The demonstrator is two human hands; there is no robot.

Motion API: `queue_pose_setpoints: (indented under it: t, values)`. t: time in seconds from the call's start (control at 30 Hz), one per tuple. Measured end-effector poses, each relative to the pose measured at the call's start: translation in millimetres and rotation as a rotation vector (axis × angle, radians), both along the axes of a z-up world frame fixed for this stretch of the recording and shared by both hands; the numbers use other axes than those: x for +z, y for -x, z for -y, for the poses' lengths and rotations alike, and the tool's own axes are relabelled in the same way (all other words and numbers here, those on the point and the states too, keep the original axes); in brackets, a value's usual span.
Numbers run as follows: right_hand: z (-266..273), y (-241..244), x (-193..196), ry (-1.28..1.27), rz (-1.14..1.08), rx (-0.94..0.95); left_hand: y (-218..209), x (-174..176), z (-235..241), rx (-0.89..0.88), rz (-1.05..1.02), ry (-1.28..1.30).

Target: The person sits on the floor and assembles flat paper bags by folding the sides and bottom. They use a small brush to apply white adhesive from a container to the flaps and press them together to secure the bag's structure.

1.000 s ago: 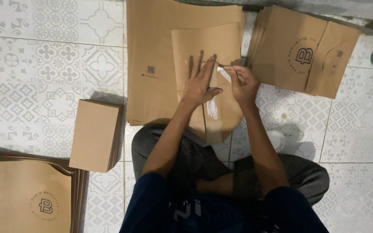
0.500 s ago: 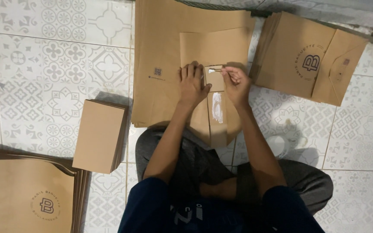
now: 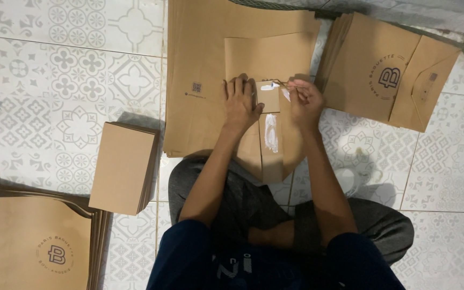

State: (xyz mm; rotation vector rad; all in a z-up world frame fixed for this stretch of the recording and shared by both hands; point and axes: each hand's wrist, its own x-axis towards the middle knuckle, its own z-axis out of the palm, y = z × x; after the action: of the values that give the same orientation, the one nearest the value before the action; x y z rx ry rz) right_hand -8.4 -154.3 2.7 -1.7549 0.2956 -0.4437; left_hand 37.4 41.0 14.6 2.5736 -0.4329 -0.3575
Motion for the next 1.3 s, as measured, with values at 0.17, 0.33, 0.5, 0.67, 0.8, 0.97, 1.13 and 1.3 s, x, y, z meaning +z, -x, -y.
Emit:
queue_pose_setpoints:
  t: [0.17,0.33,0.5,0.67,0.8,0.97,1.13,1.3]
  values:
    - [-27,-3,21,0.076,-0.013,0.069,0,7,1,0.005,-0.003,-0.004]
    - [-44,-3,49,0.164,0.018,0.169,2,12,-1,0.01,0.008,0.001]
    - [-18,-3,37,0.305,0.05,0.079,2,7,-1,0.003,0.015,0.01]
    - [-13,-3,19,0.229,0.064,0.039,0,0,1,-0.001,0.034,-0.014]
    - [-34,-9,21,0.195,0.024,0.07,3,2,0,-0.005,0.054,-0.05]
    - [-40,-6,34,0.151,0.043,0.063,11,1,-4,-0.007,0.06,-0.016]
    - [5,14,10,0.109,0.1,-0.058,32,10,-8,0.008,0.226,0.138]
    - [70,76,38,0.022,0.204,-0.132,70,32,9,-0.201,0.573,0.114]
